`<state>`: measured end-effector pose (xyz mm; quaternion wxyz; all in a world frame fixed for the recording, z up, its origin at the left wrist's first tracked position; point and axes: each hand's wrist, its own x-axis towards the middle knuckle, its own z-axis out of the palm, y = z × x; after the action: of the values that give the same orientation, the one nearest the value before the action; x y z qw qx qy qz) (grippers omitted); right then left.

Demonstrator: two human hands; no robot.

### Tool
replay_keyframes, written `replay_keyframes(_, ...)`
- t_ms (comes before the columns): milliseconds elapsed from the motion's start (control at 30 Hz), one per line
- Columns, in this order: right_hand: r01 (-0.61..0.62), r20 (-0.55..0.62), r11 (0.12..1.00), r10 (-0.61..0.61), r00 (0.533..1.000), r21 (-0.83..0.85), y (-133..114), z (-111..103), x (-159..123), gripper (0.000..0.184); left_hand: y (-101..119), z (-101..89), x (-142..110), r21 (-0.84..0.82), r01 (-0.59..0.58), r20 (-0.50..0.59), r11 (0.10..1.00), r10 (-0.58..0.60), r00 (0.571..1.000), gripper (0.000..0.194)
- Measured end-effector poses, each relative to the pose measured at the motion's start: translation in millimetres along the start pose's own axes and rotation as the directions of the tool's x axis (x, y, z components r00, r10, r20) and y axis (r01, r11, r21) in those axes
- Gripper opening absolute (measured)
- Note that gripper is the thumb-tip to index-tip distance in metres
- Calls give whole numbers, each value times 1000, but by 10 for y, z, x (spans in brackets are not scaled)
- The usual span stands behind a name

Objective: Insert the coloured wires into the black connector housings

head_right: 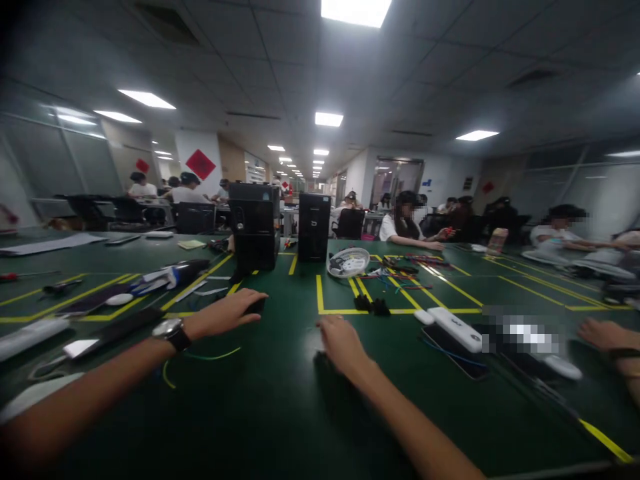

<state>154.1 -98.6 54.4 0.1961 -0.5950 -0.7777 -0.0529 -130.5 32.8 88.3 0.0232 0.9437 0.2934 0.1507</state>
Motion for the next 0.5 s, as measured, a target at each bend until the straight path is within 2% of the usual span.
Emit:
replay_keyframes(100, -277, -19, 936, 279, 960, -216, 903, -279, -548, 32, 274, 416, 530, -223, -8, -36, 975, 0, 999, 58)
replay_keyframes(200, -433, -78, 815, 439, 895, -386, 1479, -410, -1056, 30, 616, 823, 1177, -463, 20, -72, 886, -59, 996, 60)
replay_keyframes(267, -468, -103, 774, 473, 875, -427, 1686, -405, -1281, 28, 836, 1065, 1577, -522, 99, -27, 847, -133, 991, 59)
replay_keyframes(333, -487, -133, 758, 480, 867, -434, 1798, -352, -1388, 24, 1024, 1273, 1892, -488, 164, -14, 857, -196, 981, 64)
replay_keyframes(400, -503, -171, 752, 479, 861, -426, 1857, -286, -1401, 23, 1166, 1449, 2102, -469, 180, -22, 865, -215, 976, 68)
replay_keyframes(500, -508, -219, 774, 458, 861, -378, 1883, -229, -1326, 22, 1288, 1654, 2241, -440, 182, -28, 879, -216, 976, 57)
